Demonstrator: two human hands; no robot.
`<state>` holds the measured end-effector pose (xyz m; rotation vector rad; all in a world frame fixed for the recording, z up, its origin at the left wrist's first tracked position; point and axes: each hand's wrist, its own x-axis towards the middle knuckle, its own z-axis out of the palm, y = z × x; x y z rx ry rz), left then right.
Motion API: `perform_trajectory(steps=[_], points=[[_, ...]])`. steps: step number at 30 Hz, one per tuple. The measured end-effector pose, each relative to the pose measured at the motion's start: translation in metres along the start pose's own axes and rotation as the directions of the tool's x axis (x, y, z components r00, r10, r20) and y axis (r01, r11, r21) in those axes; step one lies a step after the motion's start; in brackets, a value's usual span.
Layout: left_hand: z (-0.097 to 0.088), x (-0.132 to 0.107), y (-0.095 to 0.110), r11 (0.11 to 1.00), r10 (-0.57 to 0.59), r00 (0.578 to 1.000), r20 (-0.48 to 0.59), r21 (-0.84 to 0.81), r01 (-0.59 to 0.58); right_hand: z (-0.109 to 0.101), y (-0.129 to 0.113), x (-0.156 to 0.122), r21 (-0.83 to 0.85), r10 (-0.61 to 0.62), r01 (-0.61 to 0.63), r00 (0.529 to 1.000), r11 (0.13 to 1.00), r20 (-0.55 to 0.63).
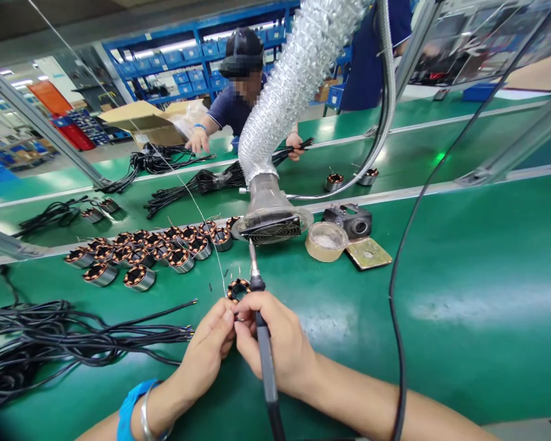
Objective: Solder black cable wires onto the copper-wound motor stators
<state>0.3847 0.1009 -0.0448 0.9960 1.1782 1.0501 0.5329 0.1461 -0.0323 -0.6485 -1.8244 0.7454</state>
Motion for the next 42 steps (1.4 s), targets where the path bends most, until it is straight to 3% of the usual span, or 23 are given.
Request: perform_trajectory(steps=[5,8,11,15,19,21,26,34,42], points=[[-0.006,-0.003,0.011,0.957,0.063,0.998,-0.008,0.284,-0.058,-0.009,-0.002,0.002,-0.010,-0.109,0.109,0.994,0.994,0.013],[-0.008,-0.006,0.021,0.875,0.085,0.993,0.079,0.471,-0.112,-0.015,-0.002,0.009,-0.039,-0.173,0.176,0.982,0.984,0.076],[-0.007,-0.009,0.029,0.832,0.083,0.983,0.161,0.532,-0.157,-0.013,-0.002,0.014,-0.018,-0.246,0.253,0.953,0.967,0.175],[-0.005,-0.011,0.036,0.777,0.040,0.983,0.177,0.613,-0.142,-0.013,0.002,0.015,-0.006,-0.225,0.233,0.947,0.972,0.229],[-0.010,-0.009,0.043,0.713,0.013,0.989,0.150,0.691,-0.114,-0.026,0.010,0.016,-0.052,-0.137,0.155,0.957,0.987,0.254],[-0.013,-0.007,0.044,0.736,-0.002,0.989,0.151,0.669,-0.101,-0.032,0.013,0.017,-0.059,-0.117,0.138,0.954,0.989,0.276],[-0.016,-0.001,0.035,0.840,-0.026,0.987,0.161,0.538,-0.066,-0.033,0.014,0.019,-0.024,-0.209,0.228,0.925,0.973,0.316],[-0.013,0.004,0.024,0.975,-0.068,0.986,0.152,0.218,0.034,-0.029,0.018,0.011,-0.062,-0.263,0.284,0.935,0.957,0.237],[-0.012,0.001,0.024,0.951,-0.039,0.995,0.097,0.310,0.007,-0.034,0.016,0.014,-0.006,-0.262,0.274,0.924,0.962,0.277]])
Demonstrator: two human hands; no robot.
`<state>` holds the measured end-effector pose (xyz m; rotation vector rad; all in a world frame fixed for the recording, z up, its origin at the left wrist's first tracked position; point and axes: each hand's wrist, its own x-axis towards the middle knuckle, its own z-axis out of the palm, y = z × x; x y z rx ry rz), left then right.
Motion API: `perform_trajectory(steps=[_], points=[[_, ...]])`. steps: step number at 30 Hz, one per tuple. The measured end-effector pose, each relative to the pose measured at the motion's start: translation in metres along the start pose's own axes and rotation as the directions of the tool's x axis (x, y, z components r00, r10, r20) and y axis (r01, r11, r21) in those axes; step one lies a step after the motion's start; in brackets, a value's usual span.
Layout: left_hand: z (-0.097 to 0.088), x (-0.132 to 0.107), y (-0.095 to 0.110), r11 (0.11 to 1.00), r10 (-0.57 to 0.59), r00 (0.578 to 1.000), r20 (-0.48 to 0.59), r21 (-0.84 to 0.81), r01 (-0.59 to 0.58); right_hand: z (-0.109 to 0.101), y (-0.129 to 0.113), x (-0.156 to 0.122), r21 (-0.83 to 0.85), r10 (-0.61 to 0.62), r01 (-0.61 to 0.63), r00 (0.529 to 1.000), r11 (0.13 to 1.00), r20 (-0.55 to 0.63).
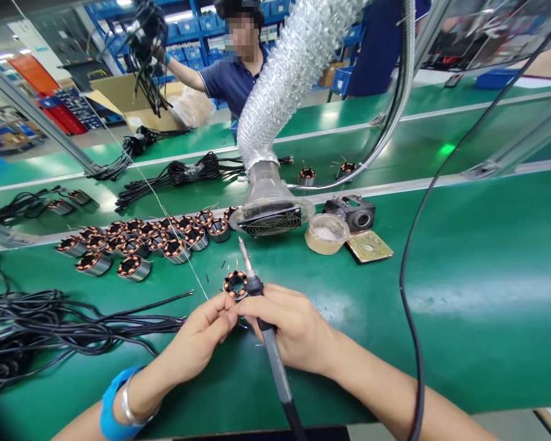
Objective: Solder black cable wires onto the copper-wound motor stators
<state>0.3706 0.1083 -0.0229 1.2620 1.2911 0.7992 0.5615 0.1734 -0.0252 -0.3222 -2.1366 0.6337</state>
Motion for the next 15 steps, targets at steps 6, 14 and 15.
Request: perform_trajectory(steps=[6,14,15], points=[[0.004,0.001,0.002,0.998,-0.017,1.000,0.019,-0.066,0.018,0.004,-0.001,0.000,0.029,-0.053,0.052,0.999,0.998,0.008],[0.007,0.006,-0.003,0.993,-0.021,0.999,-0.049,-0.119,0.015,0.008,-0.005,-0.005,-0.091,-0.038,0.029,0.995,0.995,-0.092],[0.007,0.007,-0.003,0.995,-0.024,0.997,-0.078,-0.102,0.016,0.003,-0.008,-0.005,-0.108,-0.036,0.024,0.994,0.994,-0.107]])
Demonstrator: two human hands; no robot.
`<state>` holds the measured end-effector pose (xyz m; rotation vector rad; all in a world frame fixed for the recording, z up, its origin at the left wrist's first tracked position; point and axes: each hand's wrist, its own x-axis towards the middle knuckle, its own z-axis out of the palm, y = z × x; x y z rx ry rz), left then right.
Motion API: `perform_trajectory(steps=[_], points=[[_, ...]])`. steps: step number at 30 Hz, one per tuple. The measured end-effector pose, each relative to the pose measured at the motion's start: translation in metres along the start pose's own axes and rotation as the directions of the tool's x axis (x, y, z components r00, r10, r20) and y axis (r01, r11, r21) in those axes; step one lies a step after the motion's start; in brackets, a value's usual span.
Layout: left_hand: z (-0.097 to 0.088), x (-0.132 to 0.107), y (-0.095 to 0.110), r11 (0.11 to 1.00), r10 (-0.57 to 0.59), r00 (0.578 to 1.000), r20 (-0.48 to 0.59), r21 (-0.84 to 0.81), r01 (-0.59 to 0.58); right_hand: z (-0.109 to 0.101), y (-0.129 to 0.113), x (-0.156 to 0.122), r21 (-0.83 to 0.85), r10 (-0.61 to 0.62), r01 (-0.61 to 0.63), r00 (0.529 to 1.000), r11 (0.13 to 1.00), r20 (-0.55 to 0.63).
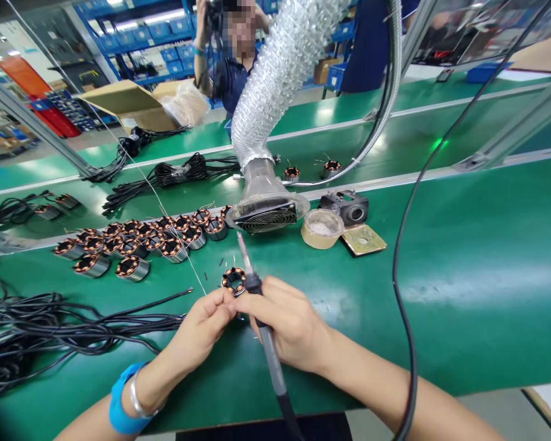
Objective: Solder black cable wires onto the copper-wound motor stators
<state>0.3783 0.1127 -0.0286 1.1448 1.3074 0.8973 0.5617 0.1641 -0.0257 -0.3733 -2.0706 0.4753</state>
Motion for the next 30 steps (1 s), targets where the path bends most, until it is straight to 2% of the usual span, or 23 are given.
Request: perform_trajectory(steps=[3,5,8,10,13,15,22,30], points=[[0.001,0.003,0.000,0.999,-0.005,0.998,-0.067,0.037,0.008,-0.020,-0.011,0.001,-0.038,0.084,-0.088,0.992,0.995,-0.099],[0.002,0.004,0.000,0.998,0.005,0.996,-0.093,0.058,0.000,-0.031,-0.018,-0.004,-0.034,0.160,-0.170,0.969,0.985,-0.189],[0.002,0.005,0.001,0.994,0.024,0.992,-0.122,0.112,-0.010,-0.036,-0.021,-0.017,0.040,0.248,-0.247,0.927,0.968,-0.281],[0.002,0.005,0.002,0.988,0.033,0.990,-0.139,0.157,-0.011,-0.031,-0.017,-0.028,0.147,0.355,-0.324,0.880,0.935,-0.315],[0.002,0.003,0.004,0.979,0.048,0.987,-0.151,0.205,-0.016,-0.020,-0.010,-0.040,0.304,0.535,-0.448,0.774,0.841,-0.338],[0.003,0.002,0.005,0.976,0.049,0.987,-0.154,0.216,-0.015,-0.015,-0.007,-0.043,0.348,0.591,-0.488,0.736,0.801,-0.330],[0.004,0.000,0.004,0.975,0.045,0.987,-0.154,0.222,-0.010,-0.015,-0.006,-0.041,0.343,0.626,-0.531,0.718,0.775,-0.303],[0.006,-0.002,0.006,0.962,0.082,0.984,-0.156,0.271,-0.037,-0.014,-0.008,-0.040,0.293,0.596,-0.523,0.745,0.800,-0.298]])
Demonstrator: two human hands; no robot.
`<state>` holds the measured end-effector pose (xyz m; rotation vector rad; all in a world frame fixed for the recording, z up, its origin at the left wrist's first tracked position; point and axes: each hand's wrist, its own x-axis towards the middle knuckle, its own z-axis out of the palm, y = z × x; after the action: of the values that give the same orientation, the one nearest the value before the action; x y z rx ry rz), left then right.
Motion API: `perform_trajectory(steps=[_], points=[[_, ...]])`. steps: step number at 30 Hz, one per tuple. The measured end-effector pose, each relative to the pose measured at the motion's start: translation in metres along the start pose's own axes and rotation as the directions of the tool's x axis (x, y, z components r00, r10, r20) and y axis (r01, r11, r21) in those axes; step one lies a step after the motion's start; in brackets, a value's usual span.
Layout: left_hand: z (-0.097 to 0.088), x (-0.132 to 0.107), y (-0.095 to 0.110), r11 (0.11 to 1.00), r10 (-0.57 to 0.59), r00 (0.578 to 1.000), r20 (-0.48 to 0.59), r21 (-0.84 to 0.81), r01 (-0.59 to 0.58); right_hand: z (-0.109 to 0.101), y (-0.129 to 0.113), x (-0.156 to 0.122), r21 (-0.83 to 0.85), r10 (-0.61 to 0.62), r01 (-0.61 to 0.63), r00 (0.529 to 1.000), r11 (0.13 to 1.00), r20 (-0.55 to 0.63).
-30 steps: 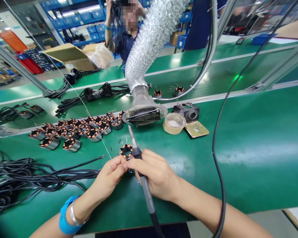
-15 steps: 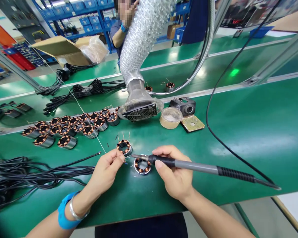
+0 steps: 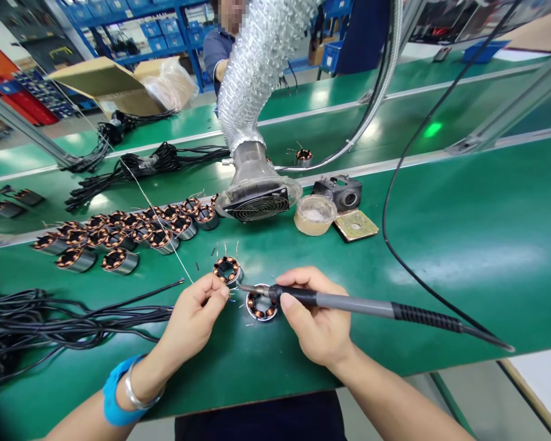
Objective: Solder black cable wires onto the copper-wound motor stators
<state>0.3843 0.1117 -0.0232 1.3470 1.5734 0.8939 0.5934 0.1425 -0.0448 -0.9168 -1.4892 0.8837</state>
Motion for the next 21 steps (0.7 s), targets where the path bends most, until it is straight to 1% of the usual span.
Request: perform_trajectory(steps=[5,10,12,16,21], points=[[0.001,-0.001,-0.001,1.000,-0.004,1.000,0.000,0.024,0.004,0.000,-0.002,0.000,-0.026,-0.044,0.044,0.999,0.999,0.012],[0.001,-0.002,0.000,0.999,0.000,1.000,0.008,0.040,0.000,0.003,-0.009,0.002,-0.061,-0.174,0.176,0.984,0.982,0.048],[0.001,-0.002,0.001,0.999,-0.004,1.000,0.007,0.040,0.003,0.005,-0.015,0.003,-0.080,-0.242,0.245,0.969,0.966,0.052],[0.000,-0.002,0.002,1.000,-0.005,1.000,0.016,0.031,0.004,0.010,-0.024,0.003,-0.105,-0.373,0.378,0.926,0.920,0.068],[0.001,-0.002,0.003,0.999,-0.003,1.000,0.009,0.033,0.003,0.011,-0.024,0.000,-0.138,-0.466,0.476,0.879,0.868,0.101]])
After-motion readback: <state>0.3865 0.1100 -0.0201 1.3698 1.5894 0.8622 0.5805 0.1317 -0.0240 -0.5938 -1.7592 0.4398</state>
